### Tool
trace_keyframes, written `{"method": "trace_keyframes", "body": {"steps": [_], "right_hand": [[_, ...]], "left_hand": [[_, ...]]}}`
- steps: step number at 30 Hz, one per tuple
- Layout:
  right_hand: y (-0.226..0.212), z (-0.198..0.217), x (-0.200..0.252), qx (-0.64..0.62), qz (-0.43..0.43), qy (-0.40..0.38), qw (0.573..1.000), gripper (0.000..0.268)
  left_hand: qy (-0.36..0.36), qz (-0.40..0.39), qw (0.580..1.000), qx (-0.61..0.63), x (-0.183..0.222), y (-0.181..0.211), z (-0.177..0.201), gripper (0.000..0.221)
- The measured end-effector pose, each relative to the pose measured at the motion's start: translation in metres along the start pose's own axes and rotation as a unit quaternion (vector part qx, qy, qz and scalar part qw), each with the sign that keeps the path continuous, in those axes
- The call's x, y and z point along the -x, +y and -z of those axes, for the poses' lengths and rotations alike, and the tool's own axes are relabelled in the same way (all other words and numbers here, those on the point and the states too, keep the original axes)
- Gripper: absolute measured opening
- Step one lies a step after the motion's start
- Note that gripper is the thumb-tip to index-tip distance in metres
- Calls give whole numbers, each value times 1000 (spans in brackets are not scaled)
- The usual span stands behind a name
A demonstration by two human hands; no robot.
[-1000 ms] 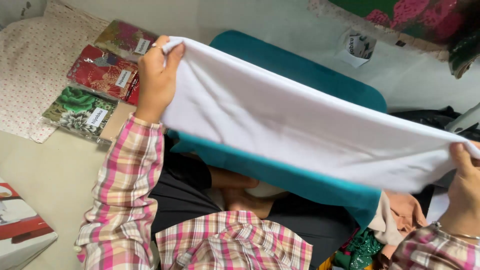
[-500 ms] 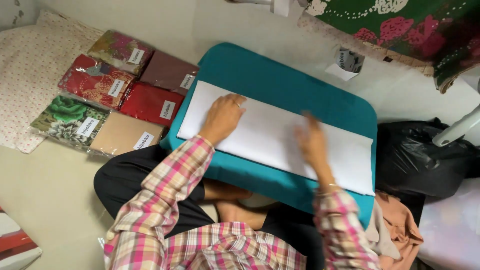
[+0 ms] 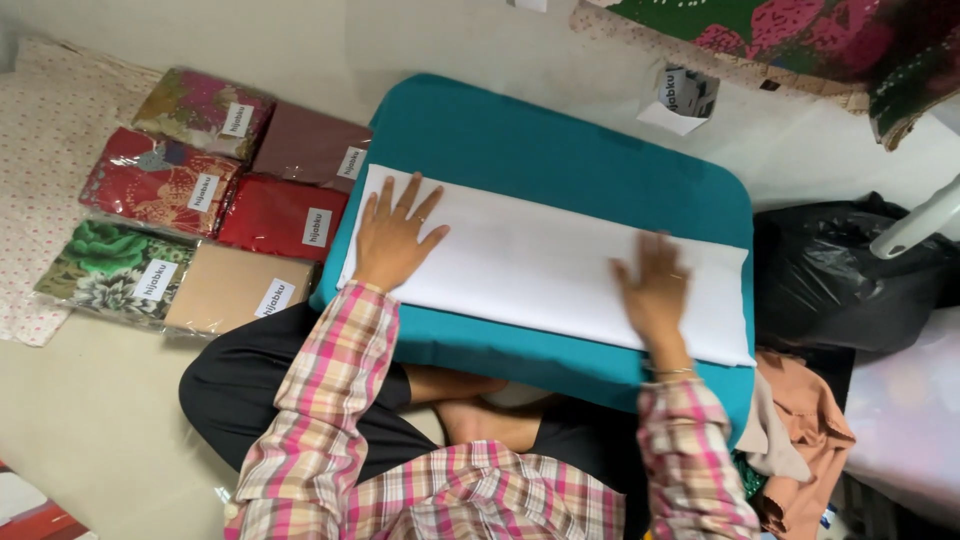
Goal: Cleaning a textile item with a lint roller, folding it, and placing it into a plastic packaging bag.
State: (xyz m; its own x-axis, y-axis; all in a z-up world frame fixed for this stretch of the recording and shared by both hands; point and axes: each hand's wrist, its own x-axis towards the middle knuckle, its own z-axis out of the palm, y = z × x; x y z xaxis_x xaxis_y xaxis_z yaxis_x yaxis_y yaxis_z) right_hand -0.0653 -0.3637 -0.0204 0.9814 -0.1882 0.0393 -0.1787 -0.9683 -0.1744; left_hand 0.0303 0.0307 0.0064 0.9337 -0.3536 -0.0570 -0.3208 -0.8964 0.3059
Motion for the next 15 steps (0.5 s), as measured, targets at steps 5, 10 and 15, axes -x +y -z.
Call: {"method": "trace_keyframes", "body": {"steps": [5, 10, 15], "right_hand": [[239, -32, -4, 80, -92, 138, 983, 29], [259, 103, -16, -232, -131, 491, 829, 25], [295, 144, -70, -67, -119, 304, 943, 75]], "left_hand": [[10, 6, 999, 46, 3, -3, 8, 63], [100, -16, 982, 158, -14, -23, -23, 65], [176, -29, 882, 437, -2, -31, -13, 70]]}}
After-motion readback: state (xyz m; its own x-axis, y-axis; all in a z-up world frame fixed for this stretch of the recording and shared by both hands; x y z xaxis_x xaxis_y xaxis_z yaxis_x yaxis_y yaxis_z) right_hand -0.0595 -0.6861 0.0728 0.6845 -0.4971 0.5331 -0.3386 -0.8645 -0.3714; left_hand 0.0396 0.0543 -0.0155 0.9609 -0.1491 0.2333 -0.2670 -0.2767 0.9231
